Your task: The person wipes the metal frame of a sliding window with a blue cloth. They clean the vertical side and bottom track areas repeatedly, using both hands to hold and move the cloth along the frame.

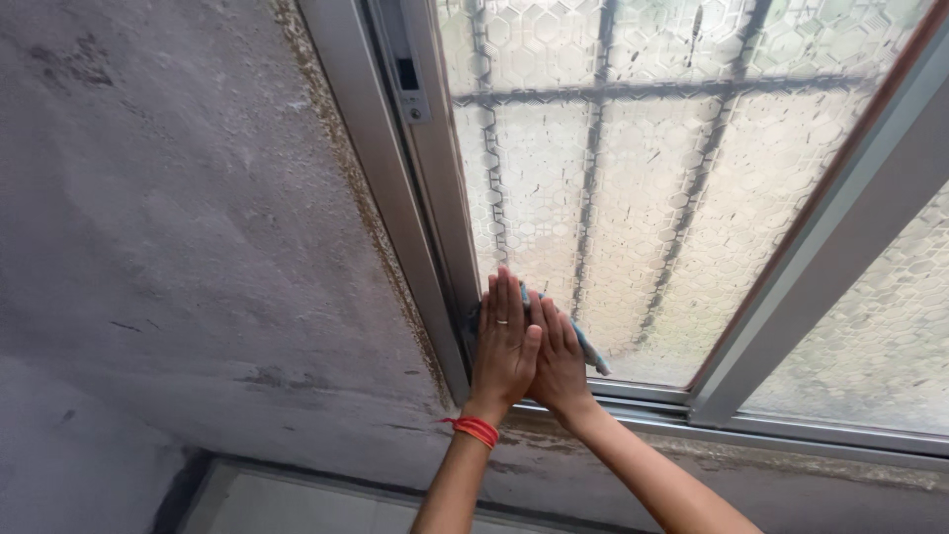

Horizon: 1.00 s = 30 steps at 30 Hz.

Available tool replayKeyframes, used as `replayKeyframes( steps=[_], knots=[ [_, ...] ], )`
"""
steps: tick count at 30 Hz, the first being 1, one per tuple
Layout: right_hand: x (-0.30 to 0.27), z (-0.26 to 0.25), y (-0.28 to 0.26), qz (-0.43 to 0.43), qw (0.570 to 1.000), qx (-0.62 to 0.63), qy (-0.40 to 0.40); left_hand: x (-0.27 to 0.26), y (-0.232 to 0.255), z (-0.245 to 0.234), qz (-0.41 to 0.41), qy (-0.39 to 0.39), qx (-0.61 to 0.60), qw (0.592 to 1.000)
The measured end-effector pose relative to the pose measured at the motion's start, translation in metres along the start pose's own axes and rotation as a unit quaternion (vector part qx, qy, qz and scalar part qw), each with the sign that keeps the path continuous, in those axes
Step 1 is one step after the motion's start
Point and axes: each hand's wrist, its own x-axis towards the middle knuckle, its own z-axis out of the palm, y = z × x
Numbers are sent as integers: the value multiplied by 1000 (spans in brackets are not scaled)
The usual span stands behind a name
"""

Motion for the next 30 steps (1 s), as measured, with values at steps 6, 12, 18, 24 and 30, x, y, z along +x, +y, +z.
replayKeyframes(
  steps=[6,12,18,24,30],
  knots=[
    [18,5,0,16,998,-53,31,7,-4,-21,45,-16,-7,999],
    [-17,-1,9,158,981,-96,53,17,-6,-33,89,-11,105,990],
    [-17,17,6,174,974,-8,148,25,2,-51,166,76,88,979],
    [7,0,8,146,959,-11,243,45,15,-68,127,55,-31,990],
    [39,-25,-1,76,976,-45,199,63,34,-91,94,35,-79,992]
  ],
)
